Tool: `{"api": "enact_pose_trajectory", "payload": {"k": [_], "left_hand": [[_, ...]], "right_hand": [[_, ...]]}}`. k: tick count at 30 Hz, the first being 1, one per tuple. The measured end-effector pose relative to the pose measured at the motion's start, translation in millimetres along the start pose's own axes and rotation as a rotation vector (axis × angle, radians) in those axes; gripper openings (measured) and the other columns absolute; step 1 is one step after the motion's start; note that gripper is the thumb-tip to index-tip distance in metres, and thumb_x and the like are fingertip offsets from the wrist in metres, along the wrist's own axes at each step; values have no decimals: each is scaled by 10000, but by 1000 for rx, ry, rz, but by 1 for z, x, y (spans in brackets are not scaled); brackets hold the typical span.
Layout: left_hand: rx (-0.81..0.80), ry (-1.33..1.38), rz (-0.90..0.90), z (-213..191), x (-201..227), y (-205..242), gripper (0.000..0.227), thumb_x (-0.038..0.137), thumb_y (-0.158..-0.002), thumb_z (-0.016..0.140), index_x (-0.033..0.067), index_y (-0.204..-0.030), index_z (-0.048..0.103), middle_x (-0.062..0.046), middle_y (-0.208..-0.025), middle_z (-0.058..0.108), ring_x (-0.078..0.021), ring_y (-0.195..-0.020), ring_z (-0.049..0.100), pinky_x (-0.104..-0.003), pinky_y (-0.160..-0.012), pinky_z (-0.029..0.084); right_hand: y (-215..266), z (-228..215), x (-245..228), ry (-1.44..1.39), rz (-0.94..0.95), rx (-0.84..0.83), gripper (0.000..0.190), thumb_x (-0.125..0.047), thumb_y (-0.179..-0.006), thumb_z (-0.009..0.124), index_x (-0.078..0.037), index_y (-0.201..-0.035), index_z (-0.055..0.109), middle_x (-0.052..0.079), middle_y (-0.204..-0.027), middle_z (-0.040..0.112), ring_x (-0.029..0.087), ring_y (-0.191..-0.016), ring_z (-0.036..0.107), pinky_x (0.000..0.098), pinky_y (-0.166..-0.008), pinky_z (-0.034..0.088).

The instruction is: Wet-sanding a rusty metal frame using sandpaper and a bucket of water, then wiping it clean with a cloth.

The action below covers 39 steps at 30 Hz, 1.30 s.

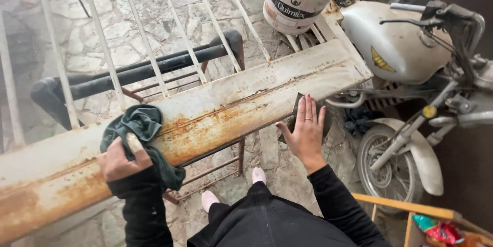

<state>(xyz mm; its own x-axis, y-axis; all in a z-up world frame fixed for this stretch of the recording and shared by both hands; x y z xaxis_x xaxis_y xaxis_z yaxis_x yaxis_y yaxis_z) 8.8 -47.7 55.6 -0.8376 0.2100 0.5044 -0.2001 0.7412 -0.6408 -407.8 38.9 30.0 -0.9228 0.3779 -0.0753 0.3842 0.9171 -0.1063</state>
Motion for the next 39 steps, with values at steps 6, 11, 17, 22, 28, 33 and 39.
{"api": "enact_pose_trajectory", "payload": {"k": [6, 11, 17, 22, 28, 33, 39], "left_hand": [[-39, 5, 119, 3, 3, -4, 318, 199, -1089, 604, -83, -1117, 747, -206, -1054, 756, -393, -916, 623, -452, -842, 519], [-37, 22, 105, 2, -4, -4, 348, 216, -1051, 592, -91, -1111, 746, -213, -1077, 754, -396, -930, 631, -460, -823, 528], [-108, 15, 44, 0, -4, -5, 360, 219, -1060, 601, -96, -1127, 760, -221, -1115, 764, -384, -984, 637, -460, -820, 541], [-108, 2, 28, 1, -7, -1, 363, 243, -1074, 603, -80, -1122, 761, -215, -1107, 767, -366, -979, 643, -436, -800, 543], [-60, -18, 56, 6, -8, 0, 334, 220, -1057, 621, -70, -1110, 776, -191, -1095, 774, -361, -956, 641, -424, -811, 536], [-52, -22, 90, 4, -7, -1, 333, 209, -1052, 622, -86, -1094, 772, -212, -1092, 771, -371, -952, 636, -436, -795, 539], [-68, -77, 69, 9, -10, 3, 367, 213, -1005, 598, -89, -1120, 774, -210, -1088, 769, -367, -955, 632, -443, -788, 539]], "right_hand": [[43, -14, -104, -105, -316, 231, 1213, -870, -833, 374, 61, -1595, 213, 233, -1687, 198, 329, -1584, 198, 529, -1300, 107], [0, -1, -3, -67, 52, 260, 1104, -824, -920, 184, 42, -1601, 252, 214, -1681, 256, 346, -1568, 218, 594, -1261, 51], [58, 12, -136, -5, -240, 143, 1178, -880, -842, 98, 16, -1607, 98, 171, -1724, 69, 268, -1612, 59, 504, -1304, -2], [17, 0, -51, -48, -36, 257, 1128, -844, -862, 19, -14, -1616, 141, 181, -1714, 115, 311, -1600, 94, 566, -1282, 40], [43, -10, -107, -170, -292, 292, 1053, -811, -921, 112, -13, -1600, 220, 183, -1679, 235, 320, -1576, 205, 533, -1291, 84], [17, -8, -45, -51, -37, 311, 1080, -816, -919, 116, 17, -1592, 258, 172, -1697, 242, 288, -1584, 216, 575, -1288, 49], [42, 5, -103, -121, -500, 313, 1091, -829, -913, 90, 18, -1579, 263, 169, -1670, 310, 285, -1576, 236, 468, -1305, -16]]}}
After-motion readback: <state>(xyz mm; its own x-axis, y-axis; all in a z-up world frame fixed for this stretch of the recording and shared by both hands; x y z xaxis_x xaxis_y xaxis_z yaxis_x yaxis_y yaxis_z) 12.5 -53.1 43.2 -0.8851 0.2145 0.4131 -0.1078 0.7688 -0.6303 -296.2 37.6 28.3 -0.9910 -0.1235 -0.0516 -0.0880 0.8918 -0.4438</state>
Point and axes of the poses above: each hand's wrist, its own y-axis away from the middle knuckle, its own z-axis out of the palm, x = y × z, the point moved 7 cm from there along -y, towards the middle knuckle
